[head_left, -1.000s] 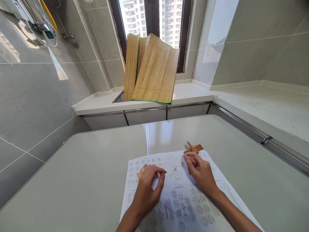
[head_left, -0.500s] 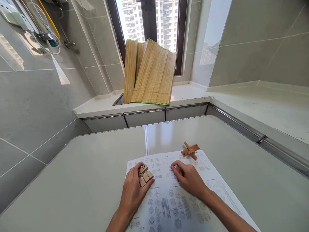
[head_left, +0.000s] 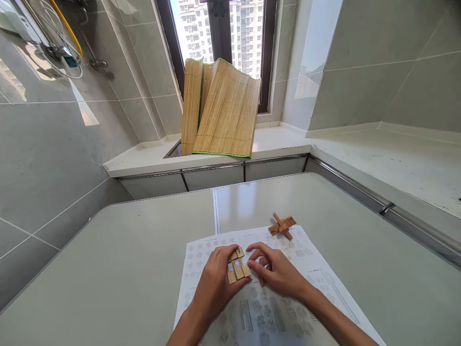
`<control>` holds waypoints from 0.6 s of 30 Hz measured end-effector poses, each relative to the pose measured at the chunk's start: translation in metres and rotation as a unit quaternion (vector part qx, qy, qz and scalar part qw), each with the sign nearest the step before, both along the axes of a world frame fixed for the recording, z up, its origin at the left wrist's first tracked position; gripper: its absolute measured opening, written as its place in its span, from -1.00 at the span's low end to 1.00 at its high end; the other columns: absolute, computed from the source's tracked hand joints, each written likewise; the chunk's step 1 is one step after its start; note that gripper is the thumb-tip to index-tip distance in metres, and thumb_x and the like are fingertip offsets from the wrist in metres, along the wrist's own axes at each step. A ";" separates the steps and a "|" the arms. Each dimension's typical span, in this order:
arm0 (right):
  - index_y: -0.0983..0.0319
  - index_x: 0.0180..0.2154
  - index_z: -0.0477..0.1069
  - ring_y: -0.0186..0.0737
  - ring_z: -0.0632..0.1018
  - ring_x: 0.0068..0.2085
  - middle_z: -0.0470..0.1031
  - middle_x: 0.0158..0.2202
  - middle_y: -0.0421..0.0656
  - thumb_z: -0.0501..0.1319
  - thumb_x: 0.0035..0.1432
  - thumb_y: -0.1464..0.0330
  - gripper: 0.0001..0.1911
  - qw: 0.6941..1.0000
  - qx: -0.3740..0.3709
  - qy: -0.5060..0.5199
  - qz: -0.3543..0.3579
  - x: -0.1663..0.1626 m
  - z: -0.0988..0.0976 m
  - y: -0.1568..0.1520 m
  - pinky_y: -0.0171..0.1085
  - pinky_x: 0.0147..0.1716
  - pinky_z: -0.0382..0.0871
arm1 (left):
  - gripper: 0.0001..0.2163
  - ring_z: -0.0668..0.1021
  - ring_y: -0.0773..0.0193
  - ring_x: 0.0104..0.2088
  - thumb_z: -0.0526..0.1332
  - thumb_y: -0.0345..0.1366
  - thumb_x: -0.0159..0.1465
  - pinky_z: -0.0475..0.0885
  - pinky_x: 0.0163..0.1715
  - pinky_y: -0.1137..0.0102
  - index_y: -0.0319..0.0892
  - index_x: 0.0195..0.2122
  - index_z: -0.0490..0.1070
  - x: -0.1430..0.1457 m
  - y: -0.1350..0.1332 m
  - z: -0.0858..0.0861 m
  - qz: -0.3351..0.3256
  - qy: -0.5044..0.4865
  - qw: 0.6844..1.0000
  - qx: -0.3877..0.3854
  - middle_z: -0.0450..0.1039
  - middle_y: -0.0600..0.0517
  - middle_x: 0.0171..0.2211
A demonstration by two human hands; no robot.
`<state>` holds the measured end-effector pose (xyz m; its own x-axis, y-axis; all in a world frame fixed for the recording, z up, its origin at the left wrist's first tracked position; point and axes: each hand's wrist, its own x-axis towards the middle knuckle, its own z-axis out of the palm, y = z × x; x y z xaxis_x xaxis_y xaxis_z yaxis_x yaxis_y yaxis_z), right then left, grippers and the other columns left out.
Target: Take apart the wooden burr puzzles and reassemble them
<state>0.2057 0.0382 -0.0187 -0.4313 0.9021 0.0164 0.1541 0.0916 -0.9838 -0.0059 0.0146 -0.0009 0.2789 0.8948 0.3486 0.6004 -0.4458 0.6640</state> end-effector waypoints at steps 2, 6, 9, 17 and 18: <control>0.10 0.07 0.28 -0.32 0.53 -0.56 0.59 -0.22 -0.21 0.25 0.24 0.08 -0.56 1.000 -0.005 0.000 0.013 0.000 0.000 0.000 -0.30 -0.49 0.39 | -0.42 0.52 -0.03 0.04 0.47 -0.30 0.12 0.46 0.02 0.13 0.05 0.16 0.35 0.007 0.002 -0.001 -0.025 -0.009 1.000 0.002 0.50 -0.07 0.02; 0.07 0.12 0.23 -0.28 0.56 -0.47 0.59 -0.27 -0.25 0.35 0.14 0.25 -0.45 0.999 -0.006 -0.029 0.018 0.002 0.000 0.001 -0.31 -0.44 0.38 | -0.49 0.53 -0.05 0.03 0.45 -0.27 0.16 0.46 0.00 0.11 0.03 0.13 0.39 0.010 0.003 -0.004 -0.055 -0.026 0.998 -0.019 0.53 -0.09 0.02; 0.06 0.11 0.24 -0.28 0.53 -0.44 0.58 -0.29 -0.27 0.36 0.10 0.31 -0.44 0.999 -0.031 -0.025 0.021 0.003 0.001 0.002 -0.33 -0.45 0.33 | -0.50 0.53 -0.07 0.03 0.45 -0.27 0.16 0.45 0.01 0.09 0.03 0.12 0.41 0.007 0.002 -0.005 -0.058 -0.046 0.996 -0.045 0.53 -0.09 0.02; 0.11 0.00 0.34 -0.34 0.46 -0.47 0.51 -0.27 -0.25 0.38 0.11 0.19 -0.55 0.993 -0.095 0.064 -0.012 0.007 -0.005 0.009 -0.34 -0.49 0.31 | -0.23 0.43 -0.15 0.20 0.52 -0.36 0.02 0.32 0.20 -0.05 0.12 0.24 0.28 0.002 0.001 -0.016 -0.061 -0.057 0.992 -0.098 0.39 -0.07 0.22; 0.13 -0.03 0.36 -0.35 0.45 -0.49 0.49 -0.33 -0.27 0.38 0.12 0.16 -0.58 0.992 -0.105 0.073 -0.013 0.007 -0.005 0.010 -0.35 -0.51 0.29 | -0.21 0.42 -0.16 0.21 0.53 -0.33 0.01 0.31 0.21 -0.06 0.12 0.26 0.26 0.000 0.001 -0.016 -0.065 -0.048 0.992 -0.097 0.37 -0.08 0.23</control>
<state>0.2131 0.0480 -0.0235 -0.4143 0.9032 -0.1119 0.0083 -0.1192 -0.9928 -0.0055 0.0159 -0.0173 0.3704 0.9060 0.2047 0.4757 -0.3743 0.7960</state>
